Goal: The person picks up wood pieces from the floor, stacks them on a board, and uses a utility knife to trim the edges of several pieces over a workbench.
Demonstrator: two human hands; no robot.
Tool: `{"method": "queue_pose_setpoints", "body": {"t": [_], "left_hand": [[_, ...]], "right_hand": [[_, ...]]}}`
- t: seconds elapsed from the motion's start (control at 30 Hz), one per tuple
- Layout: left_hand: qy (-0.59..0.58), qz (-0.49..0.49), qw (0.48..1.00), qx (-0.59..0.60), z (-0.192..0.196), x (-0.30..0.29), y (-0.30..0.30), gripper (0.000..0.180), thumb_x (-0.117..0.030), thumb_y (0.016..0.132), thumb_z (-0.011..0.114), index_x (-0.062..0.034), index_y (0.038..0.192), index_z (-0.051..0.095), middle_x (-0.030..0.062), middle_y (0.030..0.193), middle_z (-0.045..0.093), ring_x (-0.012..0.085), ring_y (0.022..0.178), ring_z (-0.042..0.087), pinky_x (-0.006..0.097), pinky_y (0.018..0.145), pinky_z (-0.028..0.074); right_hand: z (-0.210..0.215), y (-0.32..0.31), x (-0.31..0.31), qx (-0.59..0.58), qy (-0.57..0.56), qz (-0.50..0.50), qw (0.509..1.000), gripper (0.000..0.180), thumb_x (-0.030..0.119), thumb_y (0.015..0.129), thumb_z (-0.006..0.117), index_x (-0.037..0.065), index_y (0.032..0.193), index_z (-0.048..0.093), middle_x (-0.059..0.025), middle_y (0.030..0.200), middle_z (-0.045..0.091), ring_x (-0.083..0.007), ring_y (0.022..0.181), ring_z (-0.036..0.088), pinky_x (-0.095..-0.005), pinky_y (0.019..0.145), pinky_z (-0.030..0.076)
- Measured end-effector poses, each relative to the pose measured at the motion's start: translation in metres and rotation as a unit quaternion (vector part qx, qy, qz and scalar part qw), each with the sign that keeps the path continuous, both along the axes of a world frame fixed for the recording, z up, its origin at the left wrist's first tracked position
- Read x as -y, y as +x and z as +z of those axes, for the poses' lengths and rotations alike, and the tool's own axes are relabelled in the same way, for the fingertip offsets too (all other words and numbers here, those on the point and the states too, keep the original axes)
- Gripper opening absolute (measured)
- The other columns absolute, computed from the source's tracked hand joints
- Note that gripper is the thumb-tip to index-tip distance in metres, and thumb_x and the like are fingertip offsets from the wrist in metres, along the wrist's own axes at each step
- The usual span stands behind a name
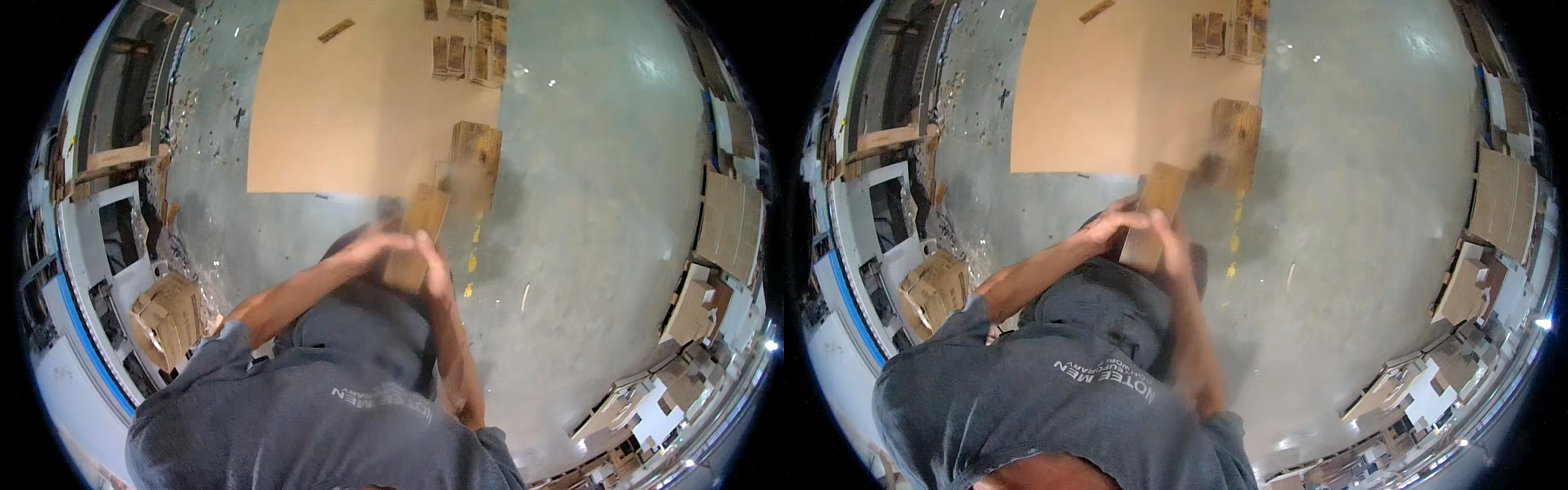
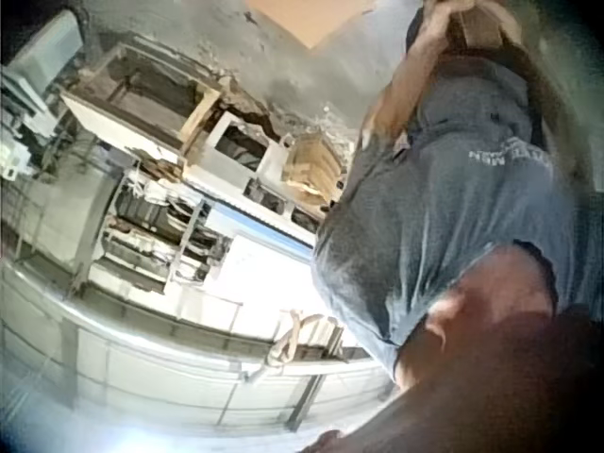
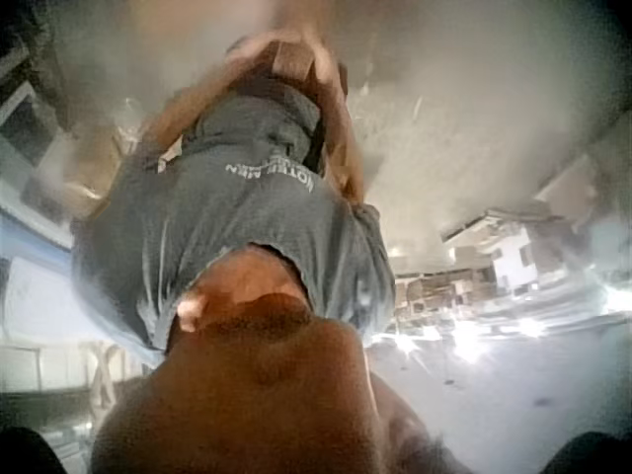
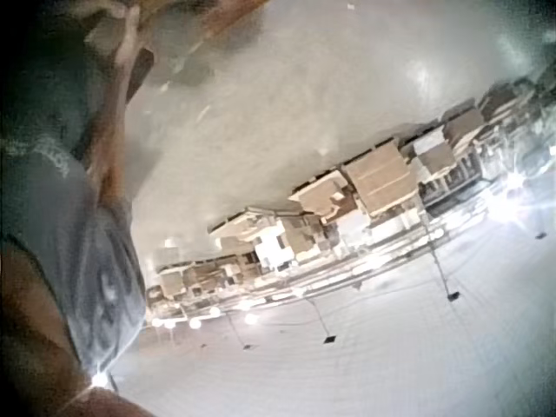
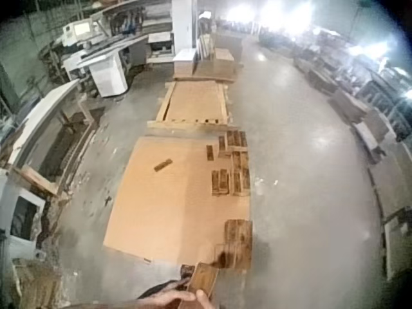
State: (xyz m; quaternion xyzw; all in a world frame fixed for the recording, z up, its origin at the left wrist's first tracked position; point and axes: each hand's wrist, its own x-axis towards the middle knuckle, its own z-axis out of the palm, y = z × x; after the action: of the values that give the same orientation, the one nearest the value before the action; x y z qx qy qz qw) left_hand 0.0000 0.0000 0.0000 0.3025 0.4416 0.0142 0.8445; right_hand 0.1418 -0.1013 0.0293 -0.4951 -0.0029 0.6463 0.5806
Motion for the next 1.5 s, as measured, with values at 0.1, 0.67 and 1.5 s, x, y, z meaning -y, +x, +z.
{"method": "queue_pose_setpoints", "body": {"t": [0.1, 0.67, 1.5], "left_hand": [[0.026, 0.05, 0.998, 0.027, -0.011, -0.022, 0.026, 0.097, -0.028, 0.073, 0.074, 0.0012, 0.154, 0.031, 0.0194, 0.142, 0.051, 0.0313, 0.13, 0.049, 0.041, 0.112, 0.037], [0.012, 0.262, 0.965, 0.011, -0.14, -0.076, 0.175, 0.09, -0.007, 0.071, 0.073, 0.0058, 0.15, 0.03, 0.0213, 0.127, 0.061, 0.0307, 0.115, 0.062, 0.042, 0.102, 0.049], [0.151, 0.116, 0.98, -0.057, -0.578, -0.186, 0.281, 0.115, -0.029, 0.06, 0.088, 0.0047, 0.153, 0.029, 0.0251, 0.148, 0.045, 0.0358, 0.141, 0.041, 0.043, 0.119, 0.03]], "right_hand": [[-0.002, 0.033, -0.035, 0.045, 0.001, 0.042, 0.998, 0.059, 0.031, 0.098, 0.063, 0.0, 0.145, 0.044, -0.0114, 0.137, 0.056, -0.0237, 0.126, 0.052, -0.0369, 0.108, 0.04], [-0.148, 0.2, -0.129, 0.114, -0.003, 0.222, 0.968, 0.096, 0.036, 0.088, 0.073, -0.003, 0.157, 0.018, -0.0221, 0.152, 0.038, -0.0318, 0.136, 0.043, -0.0391, 0.113, 0.037], [-0.426, 0.265, -0.025, 0.104, -0.226, 0.293, 0.923, 0.101, 0.063, 0.085, 0.071, 0.0, 0.154, 0.031, -0.0209, 0.157, 0.031, -0.0348, 0.144, 0.034, -0.0486, 0.113, 0.038]]}}
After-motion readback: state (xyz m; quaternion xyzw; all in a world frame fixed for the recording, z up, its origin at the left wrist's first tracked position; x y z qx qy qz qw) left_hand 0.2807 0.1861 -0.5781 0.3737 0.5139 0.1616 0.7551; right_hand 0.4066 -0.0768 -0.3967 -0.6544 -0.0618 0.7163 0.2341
